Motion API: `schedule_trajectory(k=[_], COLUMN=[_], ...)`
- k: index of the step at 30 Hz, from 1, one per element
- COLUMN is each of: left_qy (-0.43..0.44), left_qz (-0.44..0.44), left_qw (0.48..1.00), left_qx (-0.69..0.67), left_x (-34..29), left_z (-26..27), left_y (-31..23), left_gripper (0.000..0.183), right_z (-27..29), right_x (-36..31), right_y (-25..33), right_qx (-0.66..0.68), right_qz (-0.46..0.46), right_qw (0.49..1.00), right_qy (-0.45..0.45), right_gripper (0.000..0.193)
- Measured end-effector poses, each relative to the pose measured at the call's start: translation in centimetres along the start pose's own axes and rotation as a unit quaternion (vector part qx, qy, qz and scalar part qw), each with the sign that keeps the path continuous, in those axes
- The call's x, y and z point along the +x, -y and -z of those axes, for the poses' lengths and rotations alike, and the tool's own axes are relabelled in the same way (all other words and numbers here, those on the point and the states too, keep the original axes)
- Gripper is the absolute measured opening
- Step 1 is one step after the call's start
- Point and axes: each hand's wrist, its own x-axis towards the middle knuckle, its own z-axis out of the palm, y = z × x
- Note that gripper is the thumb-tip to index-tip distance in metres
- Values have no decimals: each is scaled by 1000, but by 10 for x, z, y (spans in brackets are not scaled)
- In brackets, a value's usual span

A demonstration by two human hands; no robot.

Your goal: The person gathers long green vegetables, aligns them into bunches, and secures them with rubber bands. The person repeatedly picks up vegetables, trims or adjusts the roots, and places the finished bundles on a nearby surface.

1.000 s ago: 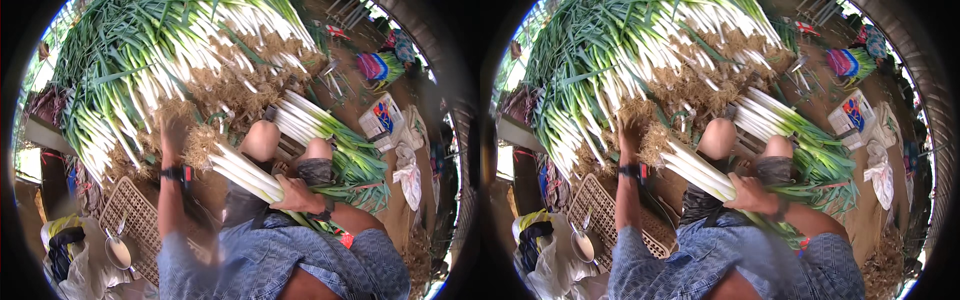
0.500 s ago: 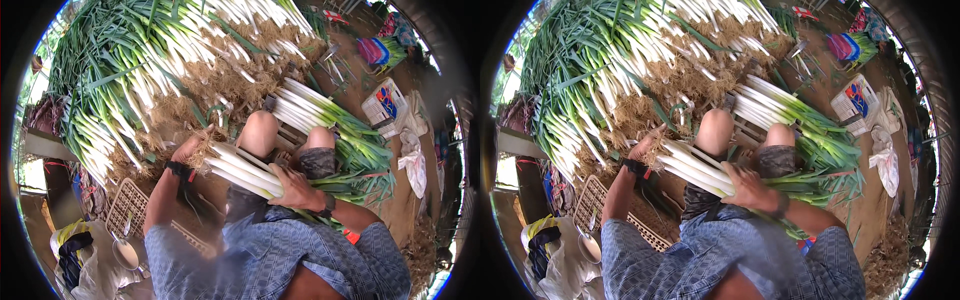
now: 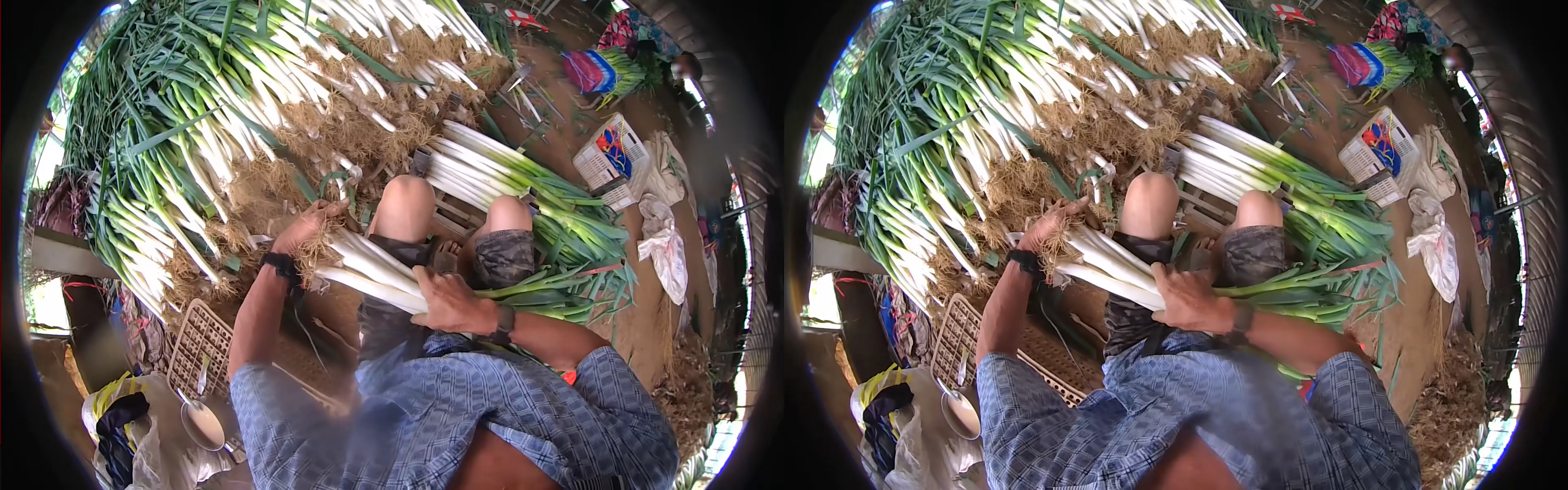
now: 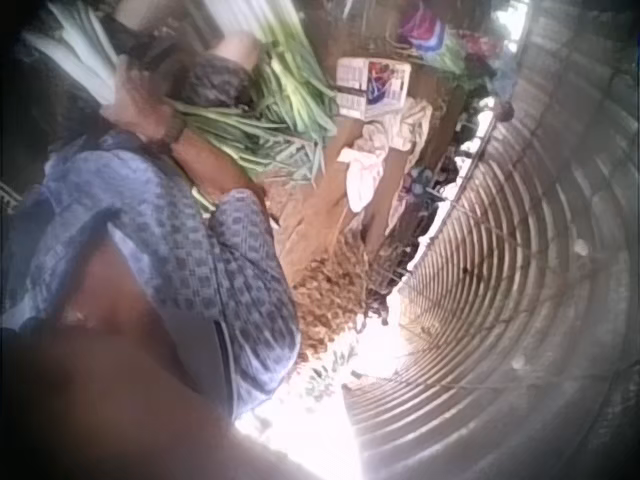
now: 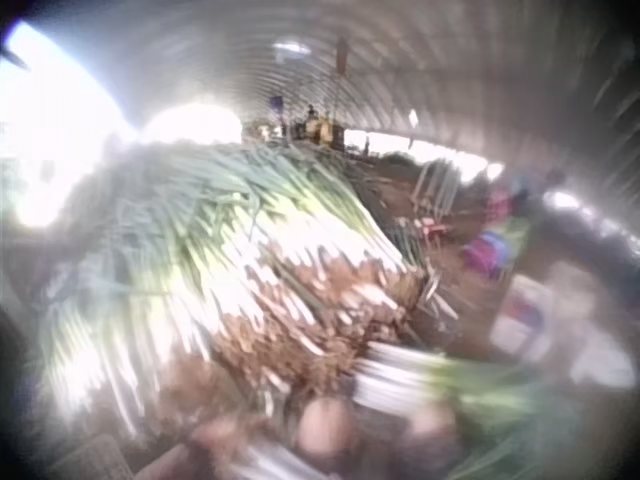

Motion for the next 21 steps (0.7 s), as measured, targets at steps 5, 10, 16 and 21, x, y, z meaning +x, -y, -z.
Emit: schedule_trajectory(k=[5,10,16,21], left_qy=[-103,-151,-269,-68], left_qz=[-116,-157,-200,-290], left_qw=[985,975,938,938], left_qx=[82,-40,-86,174], left_x=[-24,-24,16,104], left_z=[-17,35,-6,-21], left_y=[-14,-21,-23,-41], left_gripper=[71,79,55,44], right_z=[17,62,139,190], right_x=[7,-9,-46,-60], right_y=[0,-20,-26,-53], right_qx=[10,49,120,204], right_qz=[-27,21,-15,-47], right_qw=[999,998,992,976], right_qy=[33,21,-46,-66], right_gripper=[68,70,77,82])
